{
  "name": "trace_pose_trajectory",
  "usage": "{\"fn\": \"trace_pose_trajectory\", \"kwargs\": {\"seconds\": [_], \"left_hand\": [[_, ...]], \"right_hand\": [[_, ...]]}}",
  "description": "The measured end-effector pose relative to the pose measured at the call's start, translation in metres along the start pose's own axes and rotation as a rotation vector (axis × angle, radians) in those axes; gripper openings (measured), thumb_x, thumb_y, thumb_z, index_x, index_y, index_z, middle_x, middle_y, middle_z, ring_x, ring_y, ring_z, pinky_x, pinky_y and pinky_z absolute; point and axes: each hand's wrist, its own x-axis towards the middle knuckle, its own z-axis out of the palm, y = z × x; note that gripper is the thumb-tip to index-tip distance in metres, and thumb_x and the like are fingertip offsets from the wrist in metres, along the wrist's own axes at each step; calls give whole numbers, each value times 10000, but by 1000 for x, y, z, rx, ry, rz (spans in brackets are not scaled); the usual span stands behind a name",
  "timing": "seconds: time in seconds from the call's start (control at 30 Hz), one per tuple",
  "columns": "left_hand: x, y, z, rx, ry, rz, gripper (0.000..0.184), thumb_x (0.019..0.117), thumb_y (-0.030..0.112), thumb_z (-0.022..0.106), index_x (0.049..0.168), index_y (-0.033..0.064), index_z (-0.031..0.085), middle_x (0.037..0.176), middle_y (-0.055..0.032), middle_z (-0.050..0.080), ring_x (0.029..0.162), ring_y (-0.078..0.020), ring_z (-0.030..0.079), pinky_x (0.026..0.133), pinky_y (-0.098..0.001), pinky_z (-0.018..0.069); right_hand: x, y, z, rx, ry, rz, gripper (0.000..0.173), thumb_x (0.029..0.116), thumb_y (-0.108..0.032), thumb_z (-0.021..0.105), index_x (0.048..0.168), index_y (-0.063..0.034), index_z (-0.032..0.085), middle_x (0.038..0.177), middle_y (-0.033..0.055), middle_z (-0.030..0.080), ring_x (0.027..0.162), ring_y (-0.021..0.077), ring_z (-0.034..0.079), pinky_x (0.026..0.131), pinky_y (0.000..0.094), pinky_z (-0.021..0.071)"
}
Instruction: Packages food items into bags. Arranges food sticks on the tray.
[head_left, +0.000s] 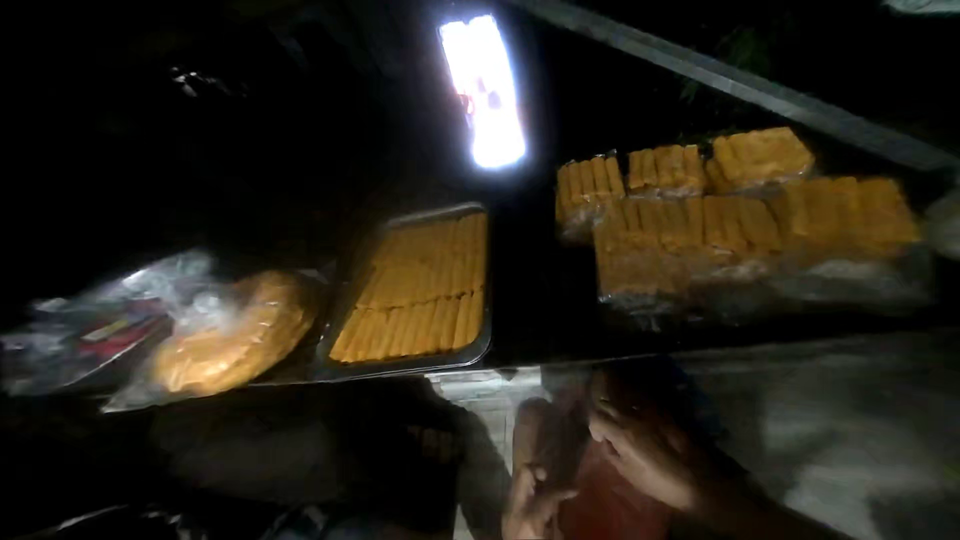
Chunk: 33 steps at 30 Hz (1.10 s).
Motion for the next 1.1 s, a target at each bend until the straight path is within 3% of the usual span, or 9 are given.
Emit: {"fn": "trace_pose_trajectory", "kwargs": {"seconds": [0.13, 0.23, 0.33, 0.5, 0.57, 0.67, 0.83, 1.0, 1.1], "left_hand": [[-12, -5, 14, 208, -73, -37, 237, 810, -85, 679, 959, 35, 819, 1086, -202, 742, 1025, -372, 714, 911, -504, 581], [9, 45, 6, 210, -392, -412, 289, 969, -46, 550, 1207, -58, 713, 1309, -194, 679, 1267, -346, 620, 1105, -473, 448], [-22, -14, 35, 119, -150, -59, 243, 954, 36, 579, 1084, 5, 781, 1183, -151, 742, 1141, -314, 698, 1008, -455, 549], [-32, -35, 48, 168, -90, 66, 258, 936, 0, 586, 1109, 18, 776, 1192, -149, 740, 1148, -344, 693, 1018, -482, 536], [-36, -44, 52, 159, -25, 120, 228, 906, -4, 615, 1059, 9, 784, 1133, -159, 754, 1078, -343, 718, 955, -482, 572], [-38, -49, 54, 157, -41, 103, 218, 910, 14, 634, 1068, 20, 784, 1130, -144, 756, 1067, -329, 719, 960, -474, 566], [-35, -47, 53, 130, -64, 16, 207, 887, -17, 656, 1048, -4, 785, 1129, -174, 751, 1065, -373, 713, 960, -506, 559], [-19, -45, 46, 45, -124, -51, 248, 950, 87, 631, 1147, 0, 753, 1219, -162, 723, 1153, -322, 684, 1023, -458, 525], [-20, -40, 43, 22, -85, -74, 215, 936, 71, 650, 1097, -13, 765, 1159, -174, 740, 1107, -332, 701, 1001, -460, 537]], "right_hand": [[1, 8, -2, 64, -197, -15, 246, 992, -119, 604, 1155, 51, 678, 1179, 253, 670, 1119, 381, 652, 1002, 508, 514], [11, 9, -12, 205, -235, -145, 305, 965, -217, 701, 1090, 60, 672, 1046, 239, 686, 964, 340, 683, 893, 484, 556], [36, -10, -38, 125, -138, -344, 244, 970, -199, 682, 1104, 3, 706, 1038, 176, 720, 959, 288, 709, 896, 470, 573], [94, -74, -101, -117, -46, -407, 249, 1029, -100, 533, 1175, -4, 711, 1164, 189, 713, 1138, 327, 671, 1022, 476, 516], [122, -86, -108, -128, 35, -458, 238, 1033, -82, 525, 1131, -10, 729, 1108, 160, 732, 1073, 287, 695, 982, 442, 541], [165, -104, -111, -123, 54, -415, 190, 1014, -16, 554, 1084, -1, 730, 1051, 153, 741, 978, 284, 724, 910, 460, 576], [220, -135, -110, -261, -162, -179, 293, 1010, 38, 501, 1256, 0, 655, 1239, 195, 681, 1166, 353, 654, 1019, 531, 500], [237, -151, -87, -350, -160, -98, 298, 974, 40, 579, 1268, 2, 612, 1181, 244, 664, 1117, 421, 651, 950, 589, 520], [238, -161, -79, -399, -186, -47, 324, 999, 4, 554, 1323, 10, 569, 1206, 254, 650, 1149, 425, 637, 961, 585, 507]]}}
